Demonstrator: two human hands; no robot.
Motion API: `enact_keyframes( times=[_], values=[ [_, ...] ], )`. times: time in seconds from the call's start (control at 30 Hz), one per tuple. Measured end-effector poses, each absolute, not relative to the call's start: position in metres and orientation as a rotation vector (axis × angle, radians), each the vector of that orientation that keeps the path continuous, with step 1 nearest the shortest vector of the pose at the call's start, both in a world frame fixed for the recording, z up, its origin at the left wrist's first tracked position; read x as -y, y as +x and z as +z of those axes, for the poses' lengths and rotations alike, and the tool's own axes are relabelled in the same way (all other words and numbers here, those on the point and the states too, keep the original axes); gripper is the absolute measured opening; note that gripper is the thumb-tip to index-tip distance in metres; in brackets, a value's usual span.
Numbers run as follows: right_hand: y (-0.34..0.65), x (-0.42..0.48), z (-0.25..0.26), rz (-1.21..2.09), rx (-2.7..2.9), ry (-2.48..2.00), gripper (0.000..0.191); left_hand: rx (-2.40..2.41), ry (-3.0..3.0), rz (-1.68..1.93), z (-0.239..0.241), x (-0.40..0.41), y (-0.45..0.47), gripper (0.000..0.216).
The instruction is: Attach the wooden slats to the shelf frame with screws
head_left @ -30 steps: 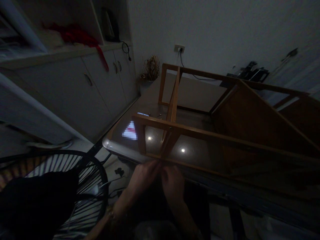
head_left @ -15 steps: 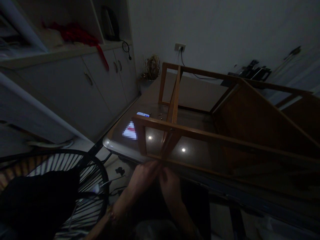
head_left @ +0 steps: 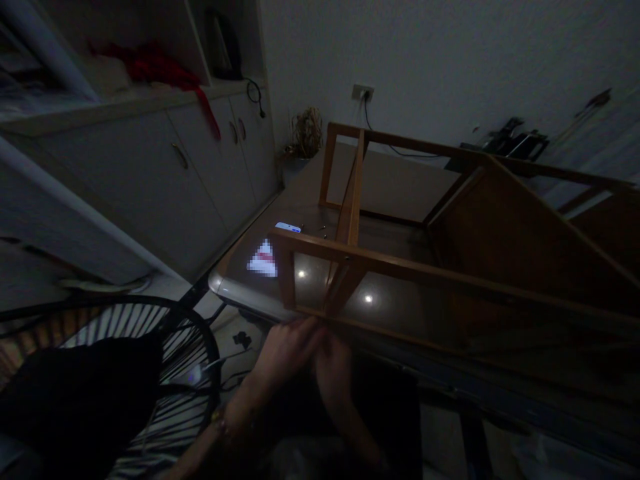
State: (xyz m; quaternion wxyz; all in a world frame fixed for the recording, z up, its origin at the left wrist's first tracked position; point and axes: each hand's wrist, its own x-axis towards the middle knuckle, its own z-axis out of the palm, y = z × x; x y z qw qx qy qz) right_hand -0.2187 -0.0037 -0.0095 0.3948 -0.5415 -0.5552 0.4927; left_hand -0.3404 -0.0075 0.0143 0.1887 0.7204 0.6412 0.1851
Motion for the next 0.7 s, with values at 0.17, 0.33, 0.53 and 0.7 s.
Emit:
enact_keyframes(
  times=[0.17,0.33,0.53,0.7],
  values=[
    [-0.227,0.006,-0.009,1.424,1.226,-1.311,0.042,-1.948,1.804,0.612,0.002,0.019,-0.347,0.035],
    [-0.233,0.004,-0.008,1.455,1.136,-1.251,0.041,-1.914,1.625,0.719,-0.004,0.02,-0.35,0.037],
    [-0.23,0.002,-0.006,1.451,1.101,-1.245,0.036,-1.825,1.417,0.938,0.0,0.014,-0.35,0.04],
    [-0.205,0.002,-0.004,0.996,1.616,-1.293,0.024,-1.949,1.497,0.891,0.012,0.012,-0.35,0.036]
  ],
)
